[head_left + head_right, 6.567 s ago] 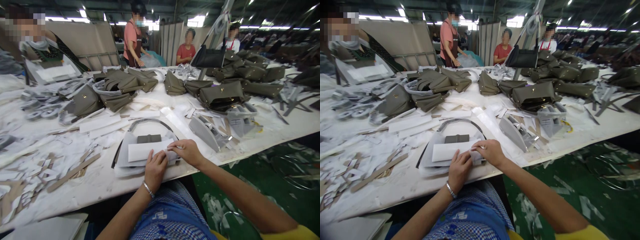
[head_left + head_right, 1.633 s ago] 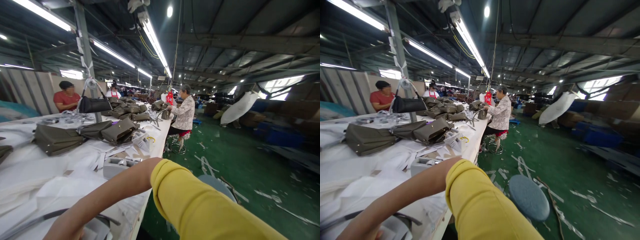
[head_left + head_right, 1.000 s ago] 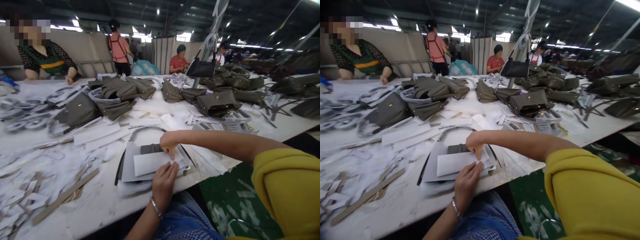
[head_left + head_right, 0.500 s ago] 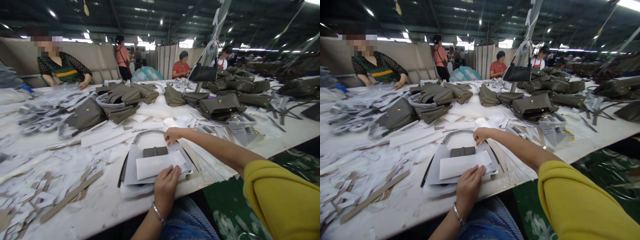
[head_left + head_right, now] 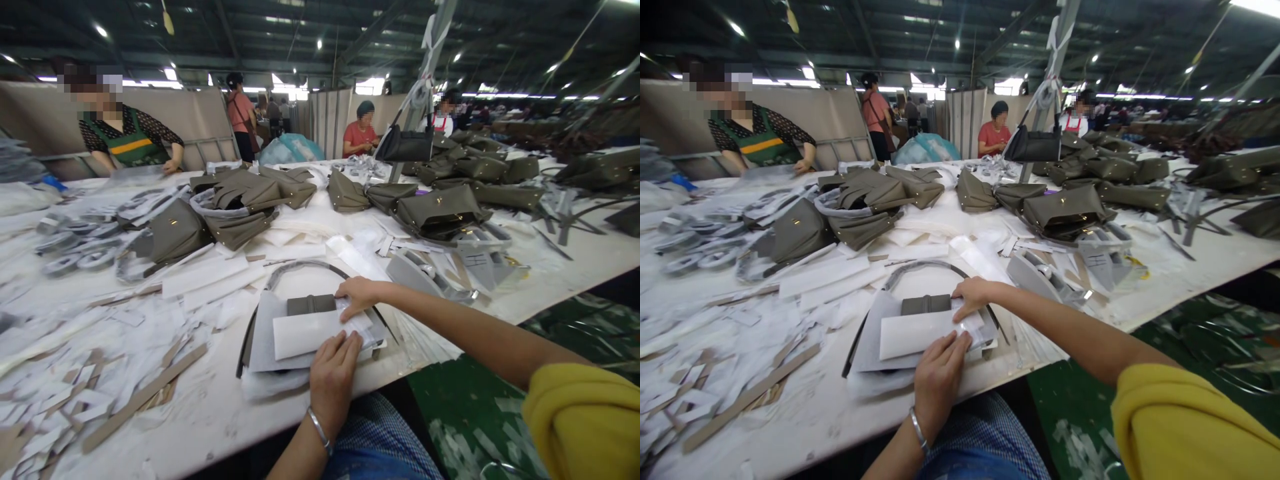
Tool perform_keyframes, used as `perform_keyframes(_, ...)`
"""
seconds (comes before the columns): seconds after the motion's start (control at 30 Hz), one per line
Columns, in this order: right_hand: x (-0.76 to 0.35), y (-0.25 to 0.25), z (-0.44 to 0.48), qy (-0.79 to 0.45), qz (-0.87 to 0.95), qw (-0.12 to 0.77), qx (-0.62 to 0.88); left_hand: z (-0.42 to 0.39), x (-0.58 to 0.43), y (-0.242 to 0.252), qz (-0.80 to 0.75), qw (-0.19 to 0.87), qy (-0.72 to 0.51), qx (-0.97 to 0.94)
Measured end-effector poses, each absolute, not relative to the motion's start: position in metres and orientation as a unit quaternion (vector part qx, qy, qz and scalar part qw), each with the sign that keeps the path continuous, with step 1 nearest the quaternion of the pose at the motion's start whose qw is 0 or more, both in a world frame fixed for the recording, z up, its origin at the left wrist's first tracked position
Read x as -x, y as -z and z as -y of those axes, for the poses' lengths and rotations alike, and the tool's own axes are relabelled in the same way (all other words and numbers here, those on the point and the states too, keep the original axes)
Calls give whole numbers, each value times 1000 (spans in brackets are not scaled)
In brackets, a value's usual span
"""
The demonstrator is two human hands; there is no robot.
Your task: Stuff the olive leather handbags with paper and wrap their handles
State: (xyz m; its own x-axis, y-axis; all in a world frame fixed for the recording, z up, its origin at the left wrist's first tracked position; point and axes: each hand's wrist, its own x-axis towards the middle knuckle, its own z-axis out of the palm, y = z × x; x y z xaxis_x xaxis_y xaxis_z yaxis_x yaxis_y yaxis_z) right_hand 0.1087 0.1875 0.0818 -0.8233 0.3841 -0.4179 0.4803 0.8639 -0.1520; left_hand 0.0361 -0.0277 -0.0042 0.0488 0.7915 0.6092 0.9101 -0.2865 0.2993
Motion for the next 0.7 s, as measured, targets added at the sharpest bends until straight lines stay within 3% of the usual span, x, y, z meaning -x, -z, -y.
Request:
perform_keyframes(0.23,-98,-65,-213,229,-926,180,-240,27,-35,5,590,109,342,723)
perform_keyframes(0.47,-128,-71,-177,192,-932,-21,-308,28,-34,-1,581,86,346,732)
perform_keyframes(0.7,-197,-52,-84,139,-960,-129,-205,46,-10,-29,525,42,304,794)
